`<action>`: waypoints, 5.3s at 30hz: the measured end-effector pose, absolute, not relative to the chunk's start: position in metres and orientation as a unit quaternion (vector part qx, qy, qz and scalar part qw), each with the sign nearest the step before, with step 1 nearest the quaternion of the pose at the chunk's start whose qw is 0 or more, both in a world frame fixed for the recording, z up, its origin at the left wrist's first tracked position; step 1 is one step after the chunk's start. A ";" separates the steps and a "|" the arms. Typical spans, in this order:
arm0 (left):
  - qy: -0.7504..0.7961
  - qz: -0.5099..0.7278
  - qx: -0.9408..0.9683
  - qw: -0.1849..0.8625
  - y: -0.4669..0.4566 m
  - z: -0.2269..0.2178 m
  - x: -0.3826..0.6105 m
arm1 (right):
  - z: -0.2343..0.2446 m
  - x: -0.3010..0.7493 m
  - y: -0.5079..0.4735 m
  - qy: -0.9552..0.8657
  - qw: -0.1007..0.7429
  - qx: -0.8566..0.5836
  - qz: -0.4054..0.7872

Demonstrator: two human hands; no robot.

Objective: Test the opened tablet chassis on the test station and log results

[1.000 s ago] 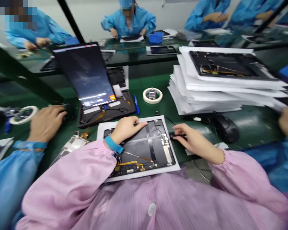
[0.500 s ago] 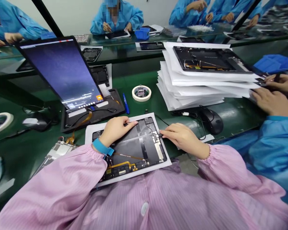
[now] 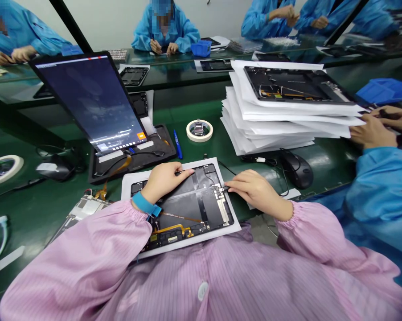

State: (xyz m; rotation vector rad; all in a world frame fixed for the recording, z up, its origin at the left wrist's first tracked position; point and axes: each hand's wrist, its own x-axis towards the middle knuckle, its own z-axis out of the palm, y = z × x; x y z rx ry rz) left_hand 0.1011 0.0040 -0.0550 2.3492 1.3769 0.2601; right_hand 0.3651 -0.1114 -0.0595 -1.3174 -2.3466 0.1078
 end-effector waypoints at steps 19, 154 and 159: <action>0.647 0.336 0.684 0.036 0.042 0.011 0.001 | -0.089 0.377 -0.100 -0.825 0.269 -0.491 0.072; 0.449 0.173 0.837 0.260 0.013 -0.070 0.106 | -0.052 0.336 -0.119 -0.505 0.344 -0.555 0.564; 0.447 0.141 0.844 0.260 0.011 -0.062 0.105 | -0.049 0.322 -0.128 -0.677 0.222 -0.652 0.257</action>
